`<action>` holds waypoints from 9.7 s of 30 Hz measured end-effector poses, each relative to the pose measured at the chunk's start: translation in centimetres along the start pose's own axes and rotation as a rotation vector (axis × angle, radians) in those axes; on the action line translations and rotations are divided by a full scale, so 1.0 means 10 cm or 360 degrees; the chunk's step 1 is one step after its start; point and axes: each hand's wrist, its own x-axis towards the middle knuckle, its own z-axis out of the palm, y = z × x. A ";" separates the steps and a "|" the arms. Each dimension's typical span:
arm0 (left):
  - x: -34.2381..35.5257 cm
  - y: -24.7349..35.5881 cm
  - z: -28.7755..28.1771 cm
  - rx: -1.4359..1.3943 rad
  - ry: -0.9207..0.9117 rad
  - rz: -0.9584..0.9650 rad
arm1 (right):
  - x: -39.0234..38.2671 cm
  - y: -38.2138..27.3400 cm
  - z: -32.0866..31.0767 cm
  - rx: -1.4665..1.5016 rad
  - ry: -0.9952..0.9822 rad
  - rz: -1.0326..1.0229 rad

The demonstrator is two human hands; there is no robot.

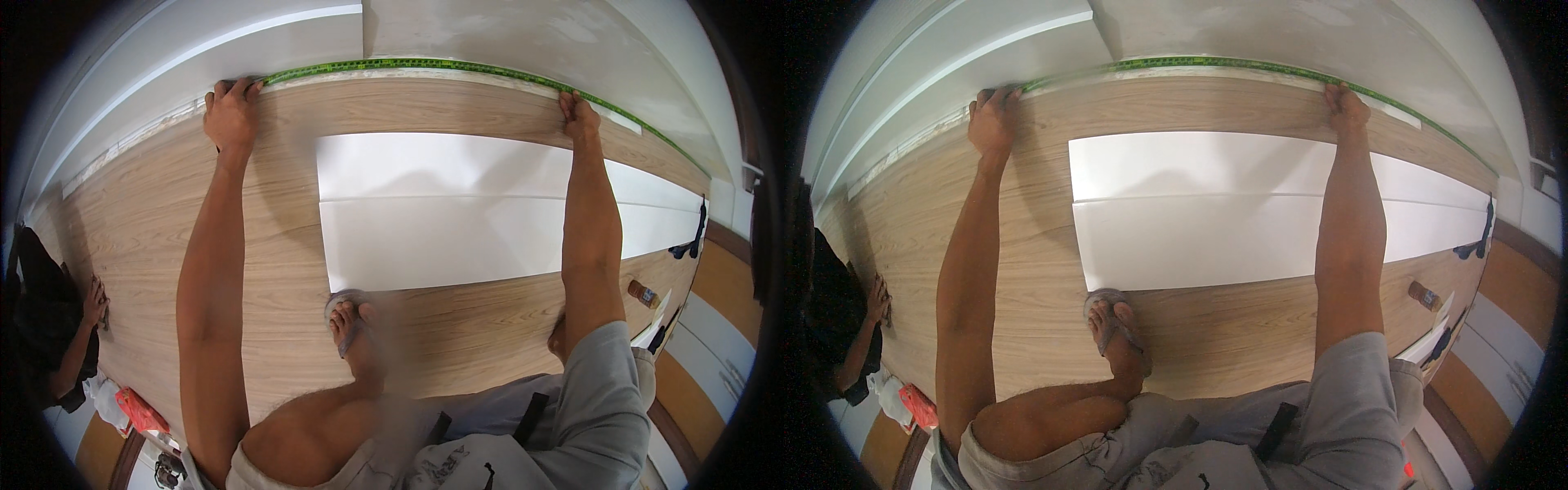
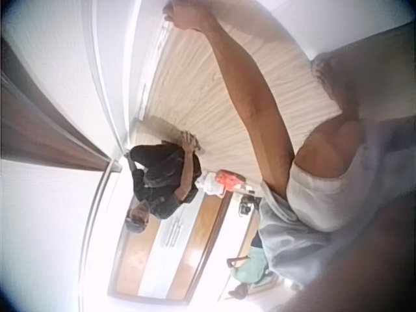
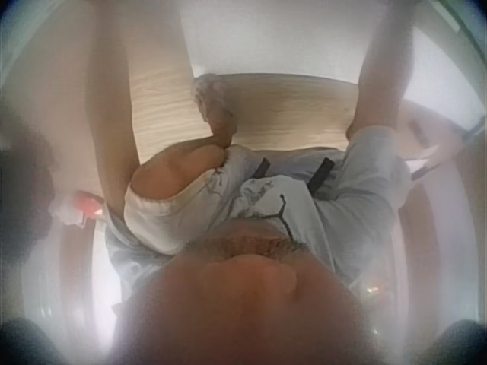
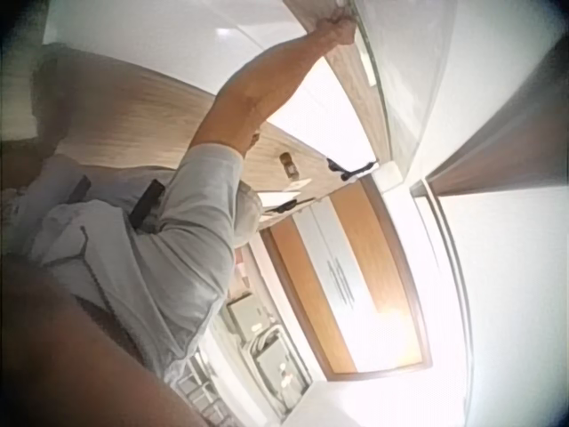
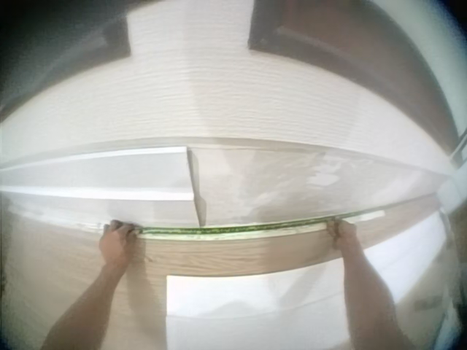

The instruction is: The person measures a wall section with a tape measure, then applies adhesive to the wall using a small bottle and a sponge. They handle white wall panels and a green tape measure during the process.

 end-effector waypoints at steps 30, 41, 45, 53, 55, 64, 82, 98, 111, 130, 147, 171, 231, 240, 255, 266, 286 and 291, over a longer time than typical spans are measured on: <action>-0.03 -0.10 0.12 0.0012 0.0013 0.0018 | 0.61 0.13 -0.20 -0.0082 -0.0182 0.0046; -0.03 -0.06 0.06 0.0033 -0.0077 -0.0034 | 0.55 0.13 -0.21 -0.0097 -0.0129 -0.0001; -0.02 -0.06 0.07 0.0030 -0.0090 -0.0052 | 0.39 0.10 -0.13 -0.0037 -0.0058 -0.0027; -0.02 -0.10 0.10 0.0003 -0.0040 -0.0010 | 0.54 0.13 -0.19 0.0033 -0.0110 0.0060; -0.03 -0.10 0.10 -0.0011 -0.0033 -0.0003 | 0.60 0.14 -0.21 -0.0028 -0.0136 0.0048; -0.02 -0.04 0.02 0.0057 -0.0137 -0.0088 | 0.43 0.10 -0.14 -0.0131 -0.0051 -0.0061; -0.03 -0.07 0.05 0.0045 -0.0060 -0.0016 | 0.45 0.09 -0.13 -0.0092 -0.0076 -0.0029; -0.01 -0.07 0.08 0.0039 -0.0043 -0.0019 | 0.61 0.14 -0.21 -0.0148 -0.0222 -0.0006; -0.01 -0.07 0.03 -0.0084 -0.0042 0.0010 | 0.81 0.22 -0.24 -0.0513 -0.0289 -0.0336; 0.01 -0.02 0.00 -0.0109 0.0004 0.0011 | 0.59 0.14 -0.13 -0.0097 -0.0079 -0.0032; 0.02 0.04 -0.11 -0.0065 -0.0184 -0.0075 | 0.88 0.22 -0.25 -0.0197 -0.0206 -0.0037; 0.02 0.01 -0.07 -0.0110 -0.0147 -0.0075 | 0.96 0.26 -0.25 -0.0117 -0.0194 -0.0052; -0.77 -0.47 -1.05 -0.0664 -0.0997 0.0092 | -1.31 -0.18 -0.62 0.0278 0.0529 -0.0277; -1.02 -0.76 -1.16 -0.0749 -0.1079 0.0138 | -1.04 -0.20 -0.82 0.0190 0.0544 -0.0248; -1.06 -0.42 -1.09 -0.0817 -0.1249 0.0048 | -1.29 -0.39 -1.00 0.0118 0.0681 -0.0246; -0.89 -0.54 -1.12 -0.0343 -0.1100 0.0481 | -0.44 0.11 -1.40 -0.0205 0.0192 -0.0442; 0.12 -0.18 -0.59 -0.0372 -0.0809 0.0173 | 0.86 0.34 -1.10 -0.0257 -0.0228 -0.0585; 0.23 -0.04 -0.30 -0.0214 -0.0689 0.0051 | 1.38 0.59 -0.94 -0.0755 -0.0296 -0.0918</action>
